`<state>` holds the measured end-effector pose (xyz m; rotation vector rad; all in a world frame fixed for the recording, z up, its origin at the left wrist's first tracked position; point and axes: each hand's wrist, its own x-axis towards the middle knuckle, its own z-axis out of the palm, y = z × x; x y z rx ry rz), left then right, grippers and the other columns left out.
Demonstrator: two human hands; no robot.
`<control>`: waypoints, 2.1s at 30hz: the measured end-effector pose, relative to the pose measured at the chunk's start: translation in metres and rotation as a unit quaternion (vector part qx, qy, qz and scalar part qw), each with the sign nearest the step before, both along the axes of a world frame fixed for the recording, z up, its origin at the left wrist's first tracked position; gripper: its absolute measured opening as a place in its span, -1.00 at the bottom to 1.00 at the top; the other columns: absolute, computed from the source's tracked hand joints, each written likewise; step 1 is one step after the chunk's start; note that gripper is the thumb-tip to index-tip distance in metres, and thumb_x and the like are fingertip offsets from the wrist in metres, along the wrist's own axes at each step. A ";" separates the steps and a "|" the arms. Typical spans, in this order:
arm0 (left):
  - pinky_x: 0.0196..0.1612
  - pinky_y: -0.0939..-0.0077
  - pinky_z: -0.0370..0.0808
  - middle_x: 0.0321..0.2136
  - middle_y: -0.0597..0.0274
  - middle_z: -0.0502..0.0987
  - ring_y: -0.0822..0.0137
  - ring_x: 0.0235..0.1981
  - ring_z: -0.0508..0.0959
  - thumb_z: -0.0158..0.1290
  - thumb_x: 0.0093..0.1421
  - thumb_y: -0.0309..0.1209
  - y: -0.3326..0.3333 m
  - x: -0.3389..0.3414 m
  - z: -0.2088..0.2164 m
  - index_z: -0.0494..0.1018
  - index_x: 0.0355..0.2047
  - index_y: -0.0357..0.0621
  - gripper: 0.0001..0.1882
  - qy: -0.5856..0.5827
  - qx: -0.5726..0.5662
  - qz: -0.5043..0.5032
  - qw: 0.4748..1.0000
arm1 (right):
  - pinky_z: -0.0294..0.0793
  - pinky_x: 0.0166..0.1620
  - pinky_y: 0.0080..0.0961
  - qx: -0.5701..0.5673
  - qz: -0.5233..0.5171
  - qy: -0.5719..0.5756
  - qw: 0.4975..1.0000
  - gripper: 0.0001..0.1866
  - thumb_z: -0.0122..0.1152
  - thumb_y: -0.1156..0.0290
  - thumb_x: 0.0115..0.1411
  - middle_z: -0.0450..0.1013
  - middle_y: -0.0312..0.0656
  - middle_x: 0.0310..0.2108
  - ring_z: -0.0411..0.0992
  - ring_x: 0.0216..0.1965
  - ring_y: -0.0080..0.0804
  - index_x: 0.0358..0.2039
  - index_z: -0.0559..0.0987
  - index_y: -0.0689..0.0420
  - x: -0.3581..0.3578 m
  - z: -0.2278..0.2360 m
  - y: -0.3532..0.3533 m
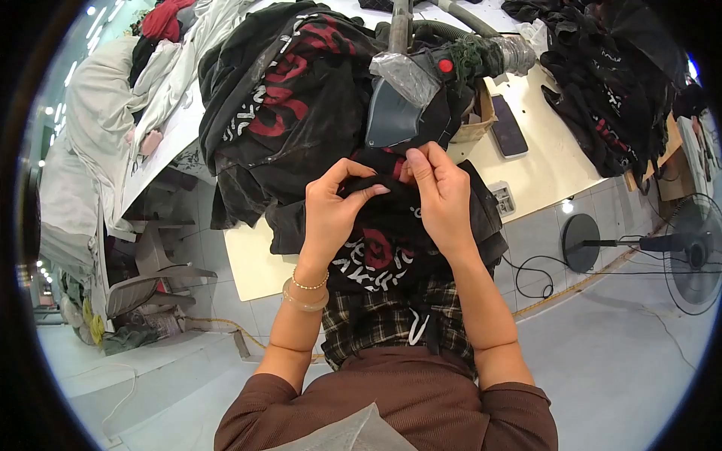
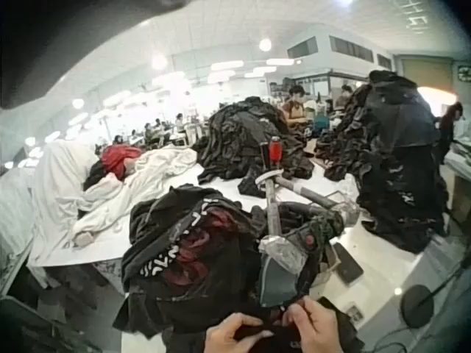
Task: Inspecting and sorting black printed t-shirts in a factory environment.
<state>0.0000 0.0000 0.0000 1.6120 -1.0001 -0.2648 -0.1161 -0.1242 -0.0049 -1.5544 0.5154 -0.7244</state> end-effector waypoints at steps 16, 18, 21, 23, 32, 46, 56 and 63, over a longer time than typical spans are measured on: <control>-0.32 0.71 0.44 -0.48 0.30 0.60 0.61 -0.42 0.48 0.24 0.03 -0.63 -0.008 0.000 0.010 0.53 -0.38 -0.38 -0.86 0.085 -0.039 0.046 0.995 | 0.41 -0.33 -0.59 -0.053 -0.042 -0.011 0.998 -0.83 0.36 0.55 0.05 0.51 -0.26 -0.44 0.40 -0.44 -0.61 -0.37 0.54 0.30 0.003 0.014 0.017; -0.31 0.71 0.44 -0.47 0.32 0.60 0.61 -0.42 0.48 0.23 0.05 -0.62 -0.009 -0.001 0.011 0.54 -0.35 -0.38 -0.85 0.095 -0.044 0.041 0.994 | 0.41 -0.34 -0.59 -0.097 -0.083 -0.012 0.992 -0.83 0.37 0.56 0.04 0.50 -0.24 -0.45 0.41 -0.45 -0.59 -0.38 0.54 0.31 0.005 0.011 0.014; -0.29 0.72 0.43 -0.45 0.33 0.60 0.61 -0.41 0.48 0.23 0.07 -0.61 -0.008 -0.004 0.013 0.55 -0.32 -0.39 -0.85 0.112 -0.046 0.038 0.992 | 0.39 -0.36 -0.61 -0.150 -0.140 -0.010 0.979 -0.83 0.38 0.56 0.03 0.48 -0.21 -0.50 0.40 -0.48 -0.56 -0.40 0.55 0.32 0.008 0.010 0.013; -0.30 0.75 0.42 -0.44 0.34 0.59 0.62 -0.41 0.48 0.23 0.10 -0.58 -0.007 -0.003 0.012 0.55 -0.32 -0.39 -0.86 0.140 -0.063 0.052 0.987 | 0.38 -0.39 -0.62 -0.147 -0.140 -0.009 0.979 -0.83 0.39 0.55 0.02 0.48 -0.24 -0.52 0.38 -0.51 -0.59 -0.41 0.54 0.32 0.011 0.009 0.014; -0.35 0.80 0.39 -0.48 0.41 0.56 0.67 -0.44 0.45 0.23 0.13 -0.54 -0.011 -0.006 0.014 0.56 -0.33 -0.38 -0.86 0.167 -0.067 0.072 0.981 | 0.32 -0.48 -0.67 -0.096 -0.128 -0.032 0.987 -0.81 0.40 0.50 0.04 0.49 -0.29 -0.55 0.32 -0.55 -0.71 -0.45 0.54 0.31 0.015 0.010 0.013; -0.33 0.79 0.38 -0.47 0.39 0.56 0.65 -0.43 0.44 0.23 0.13 -0.52 -0.011 -0.007 0.015 0.55 -0.32 -0.39 -0.84 0.163 -0.065 0.074 0.982 | 0.34 -0.42 -0.68 -0.059 -0.123 -0.008 0.991 -0.81 0.40 0.49 0.04 0.48 -0.33 -0.57 0.33 -0.51 -0.72 -0.46 0.55 0.31 0.013 0.013 0.015; -0.27 0.74 0.40 -0.41 0.39 0.54 0.63 -0.37 0.46 0.16 0.22 -0.41 -0.011 0.002 0.000 0.50 -0.28 -0.30 -0.82 0.228 -0.045 0.005 0.973 | 0.33 -0.40 -0.68 -0.049 -0.118 0.016 0.992 -0.80 0.39 0.47 0.04 0.46 -0.35 -0.58 0.33 -0.50 -0.71 -0.47 0.54 0.32 0.010 0.010 0.010; -0.29 0.58 0.45 -0.35 0.32 0.46 0.46 -0.37 0.47 -0.15 0.39 -0.02 0.023 0.003 -0.013 0.34 -0.23 -0.03 -0.66 0.579 0.005 -0.074 0.812 | 0.31 -0.41 -0.69 0.006 -0.006 0.108 0.994 -0.77 0.38 0.39 0.08 0.45 -0.37 -0.60 0.34 -0.51 -0.70 -0.44 0.57 0.31 0.001 -0.002 -0.010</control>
